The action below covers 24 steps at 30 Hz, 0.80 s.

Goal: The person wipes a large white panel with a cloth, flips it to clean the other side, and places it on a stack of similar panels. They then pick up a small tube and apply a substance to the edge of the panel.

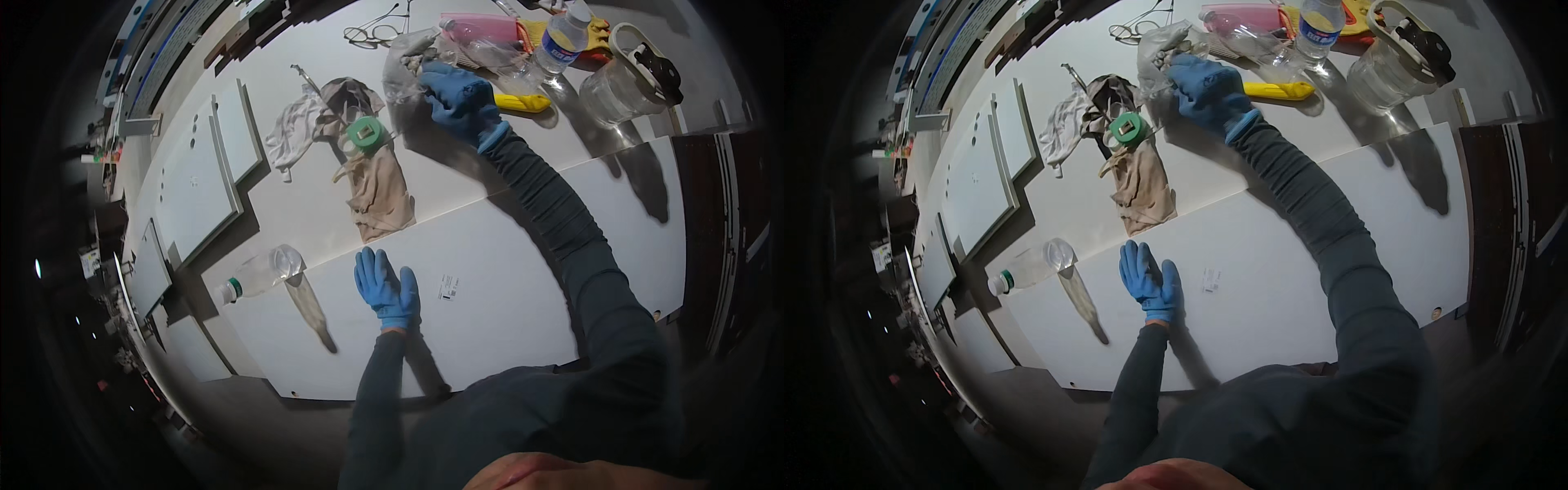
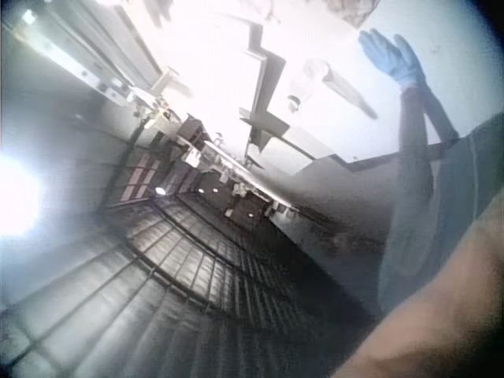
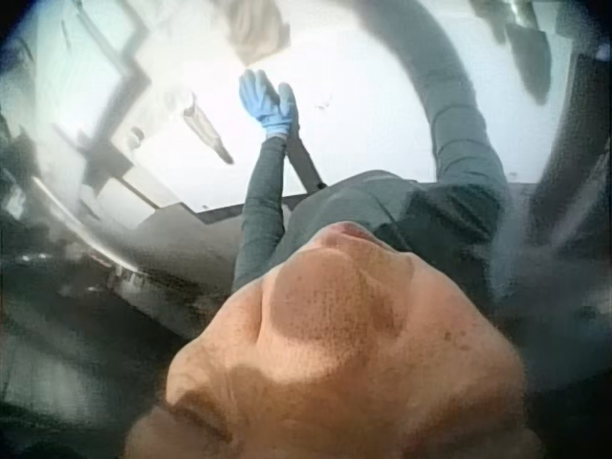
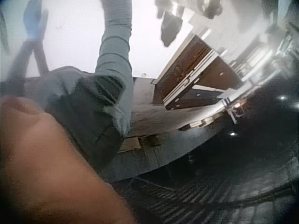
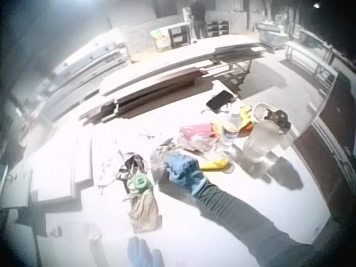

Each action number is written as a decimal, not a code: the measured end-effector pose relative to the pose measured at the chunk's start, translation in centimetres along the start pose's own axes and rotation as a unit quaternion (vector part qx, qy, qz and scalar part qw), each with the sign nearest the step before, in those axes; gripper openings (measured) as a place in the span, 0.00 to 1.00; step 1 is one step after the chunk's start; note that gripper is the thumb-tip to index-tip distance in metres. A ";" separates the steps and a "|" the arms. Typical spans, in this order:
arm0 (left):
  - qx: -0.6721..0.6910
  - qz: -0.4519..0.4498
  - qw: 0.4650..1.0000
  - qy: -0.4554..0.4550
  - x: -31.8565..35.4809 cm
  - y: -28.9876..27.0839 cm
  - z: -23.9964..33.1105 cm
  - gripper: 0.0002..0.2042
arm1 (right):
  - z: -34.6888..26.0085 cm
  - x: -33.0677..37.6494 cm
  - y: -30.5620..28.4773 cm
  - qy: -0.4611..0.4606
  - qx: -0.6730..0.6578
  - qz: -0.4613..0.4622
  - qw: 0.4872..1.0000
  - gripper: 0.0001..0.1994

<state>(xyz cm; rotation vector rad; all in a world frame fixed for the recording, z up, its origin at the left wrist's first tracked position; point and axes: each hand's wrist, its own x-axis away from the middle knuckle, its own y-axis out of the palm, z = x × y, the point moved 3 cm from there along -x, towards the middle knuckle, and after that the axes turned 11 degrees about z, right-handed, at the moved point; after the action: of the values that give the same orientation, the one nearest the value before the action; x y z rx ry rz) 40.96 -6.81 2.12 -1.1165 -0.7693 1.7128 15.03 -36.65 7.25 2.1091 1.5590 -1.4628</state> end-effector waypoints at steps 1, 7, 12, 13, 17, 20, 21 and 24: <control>0.007 0.000 1.000 -0.008 0.1 -0.1 0.0 0.30 | -0.3 -0.1 -0.4 0.027 0.020 -0.085 0.996 0.10; 0.020 0.019 1.000 0.002 0.2 -0.2 -0.6 0.30 | -2.7 5.1 -6.3 0.005 0.030 -0.195 0.980 0.14; 0.019 0.037 0.999 0.018 0.4 -0.1 -0.7 0.29 | -1.4 7.7 -7.3 0.166 -0.095 -0.075 0.979 0.18; 0.022 0.037 0.999 0.016 0.4 -0.1 -0.7 0.29 | -0.8 8.0 -7.1 0.277 -0.115 -0.071 0.951 0.18; 0.018 0.034 0.999 0.017 0.4 -0.1 -0.9 0.29 | 0.7 8.3 -7.0 0.518 -0.134 0.032 0.844 0.16; 0.022 0.036 0.999 0.019 0.5 0.0 -1.0 0.29 | 1.7 7.8 -7.7 0.451 0.116 -0.054 0.883 0.16; 0.024 0.034 0.999 0.014 0.6 0.0 -1.1 0.29 | 2.0 7.8 -7.8 0.412 0.191 -0.080 0.887 0.17; 0.034 0.041 0.998 0.013 0.6 -0.1 -1.1 0.29 | 3.4 8.6 -6.5 0.462 0.143 -0.187 0.855 0.20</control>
<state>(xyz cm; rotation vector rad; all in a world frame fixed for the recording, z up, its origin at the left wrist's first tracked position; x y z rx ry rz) 41.88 -6.24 1.55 -1.1345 -0.6524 1.7763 7.73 -30.04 1.69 3.0954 2.2545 -0.7526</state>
